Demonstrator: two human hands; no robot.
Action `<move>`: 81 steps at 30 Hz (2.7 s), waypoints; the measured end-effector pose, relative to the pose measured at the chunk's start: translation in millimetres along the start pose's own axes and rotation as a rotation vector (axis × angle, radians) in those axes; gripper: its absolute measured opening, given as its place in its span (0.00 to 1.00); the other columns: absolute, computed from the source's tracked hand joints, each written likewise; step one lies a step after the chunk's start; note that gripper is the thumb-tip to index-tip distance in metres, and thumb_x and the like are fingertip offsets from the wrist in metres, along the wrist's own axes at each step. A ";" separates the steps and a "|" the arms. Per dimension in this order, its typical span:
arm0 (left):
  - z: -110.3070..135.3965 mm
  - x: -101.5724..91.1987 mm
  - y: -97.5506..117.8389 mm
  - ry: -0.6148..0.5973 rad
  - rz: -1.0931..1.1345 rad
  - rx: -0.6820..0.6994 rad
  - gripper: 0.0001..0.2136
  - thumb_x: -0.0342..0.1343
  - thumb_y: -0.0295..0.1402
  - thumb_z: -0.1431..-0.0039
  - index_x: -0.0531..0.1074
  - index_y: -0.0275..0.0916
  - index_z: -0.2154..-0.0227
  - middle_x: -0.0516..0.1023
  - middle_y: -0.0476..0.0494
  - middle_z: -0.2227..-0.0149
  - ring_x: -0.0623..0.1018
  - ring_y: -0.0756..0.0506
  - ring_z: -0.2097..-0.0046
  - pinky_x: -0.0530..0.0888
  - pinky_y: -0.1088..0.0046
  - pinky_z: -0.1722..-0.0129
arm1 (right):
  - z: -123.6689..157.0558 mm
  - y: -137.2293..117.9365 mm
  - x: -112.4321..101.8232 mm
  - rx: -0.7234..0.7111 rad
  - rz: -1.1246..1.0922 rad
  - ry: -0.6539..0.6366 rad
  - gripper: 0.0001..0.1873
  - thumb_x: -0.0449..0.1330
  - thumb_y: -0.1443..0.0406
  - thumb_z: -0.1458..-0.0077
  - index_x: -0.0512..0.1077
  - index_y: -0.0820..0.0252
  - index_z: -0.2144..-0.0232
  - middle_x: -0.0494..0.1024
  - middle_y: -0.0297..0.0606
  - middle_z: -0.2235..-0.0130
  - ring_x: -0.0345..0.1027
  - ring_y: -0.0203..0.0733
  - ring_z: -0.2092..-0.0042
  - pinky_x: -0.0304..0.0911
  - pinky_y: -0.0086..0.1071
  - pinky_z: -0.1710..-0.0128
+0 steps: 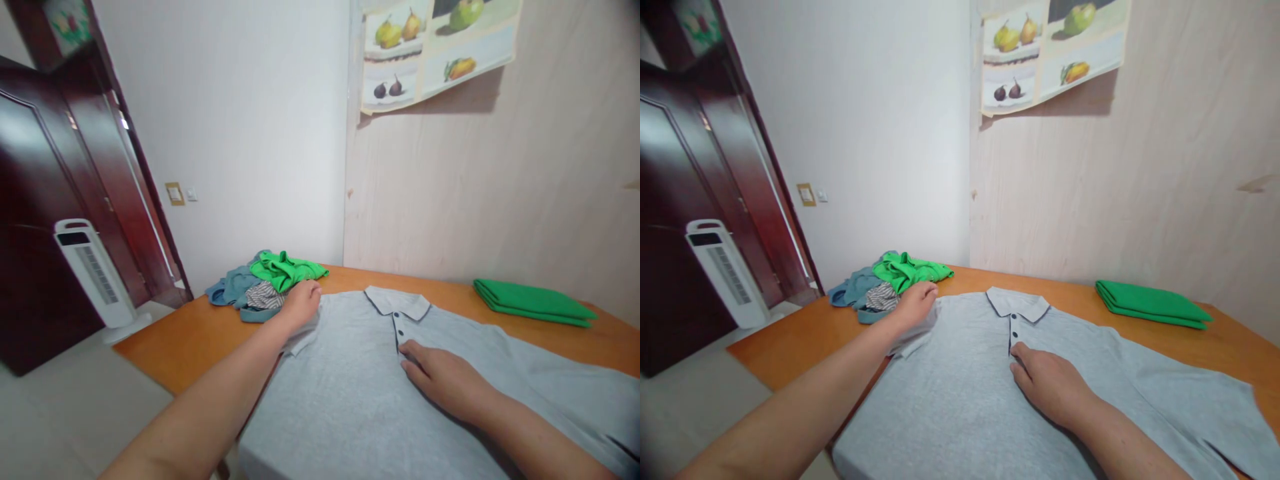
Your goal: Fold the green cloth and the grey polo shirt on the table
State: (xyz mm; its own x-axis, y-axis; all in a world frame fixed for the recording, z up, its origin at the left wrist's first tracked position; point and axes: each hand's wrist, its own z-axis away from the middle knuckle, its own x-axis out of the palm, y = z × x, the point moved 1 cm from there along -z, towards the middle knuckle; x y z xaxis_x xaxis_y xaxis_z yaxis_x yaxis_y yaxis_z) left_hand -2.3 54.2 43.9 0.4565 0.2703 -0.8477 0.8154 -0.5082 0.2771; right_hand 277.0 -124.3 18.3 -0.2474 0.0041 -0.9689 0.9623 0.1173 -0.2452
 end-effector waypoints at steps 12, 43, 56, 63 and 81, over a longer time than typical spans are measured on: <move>88.4 -43.0 -57.7 0.025 -0.167 -0.383 0.14 0.50 0.43 0.38 0.74 0.39 0.69 0.79 0.37 0.66 0.77 0.38 0.64 0.65 0.68 0.68 | -5.3 17.6 14.5 -0.024 -0.030 0.045 0.23 0.48 0.52 0.38 0.71 0.51 0.47 0.82 0.43 0.55 0.76 0.53 0.56 0.65 0.40 0.56; 31.2 -36.3 -3.8 0.106 0.862 -0.358 0.15 0.55 0.24 0.50 0.67 0.40 0.57 0.69 0.55 0.75 0.68 0.52 0.77 0.61 0.79 0.78 | -4.1 11.9 10.1 -0.018 -0.045 0.039 0.21 0.49 0.54 0.38 0.71 0.52 0.48 0.82 0.43 0.56 0.76 0.52 0.55 0.64 0.39 0.56; 61.1 6.4 68.1 -0.088 0.326 0.126 0.15 0.52 0.28 0.40 0.70 0.45 0.50 0.78 0.44 0.53 0.76 0.42 0.53 0.69 0.69 0.54 | -2.6 5.1 5.7 0.002 -0.048 0.026 0.20 0.50 0.54 0.38 0.71 0.52 0.50 0.82 0.42 0.58 0.75 0.51 0.56 0.63 0.38 0.57; 74.2 24.8 67.4 -0.175 0.282 0.189 0.16 0.52 0.28 0.41 0.71 0.45 0.50 0.78 0.44 0.52 0.76 0.42 0.53 0.70 0.69 0.54 | -1.7 3.0 5.6 -0.009 -0.046 0.042 0.19 0.50 0.55 0.37 0.71 0.53 0.50 0.81 0.43 0.58 0.75 0.51 0.55 0.62 0.37 0.57; 61.2 17.9 59.1 -0.100 0.801 -0.035 0.15 0.52 0.42 0.36 0.71 0.38 0.53 0.78 0.44 0.61 0.73 0.51 0.70 0.70 0.76 0.71 | -1.3 1.1 2.5 0.006 -0.028 0.020 0.19 0.49 0.55 0.38 0.70 0.53 0.49 0.81 0.43 0.58 0.75 0.51 0.55 0.61 0.37 0.57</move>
State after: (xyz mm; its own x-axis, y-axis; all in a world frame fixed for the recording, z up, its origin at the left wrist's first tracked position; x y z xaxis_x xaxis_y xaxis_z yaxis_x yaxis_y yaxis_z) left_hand 32.2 -21.0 17.5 0.8740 -0.2406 -0.4221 0.2659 -0.4903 0.8300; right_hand 277.3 -122.9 15.7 -0.2761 0.0206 -0.9609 0.9557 0.1121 -0.2721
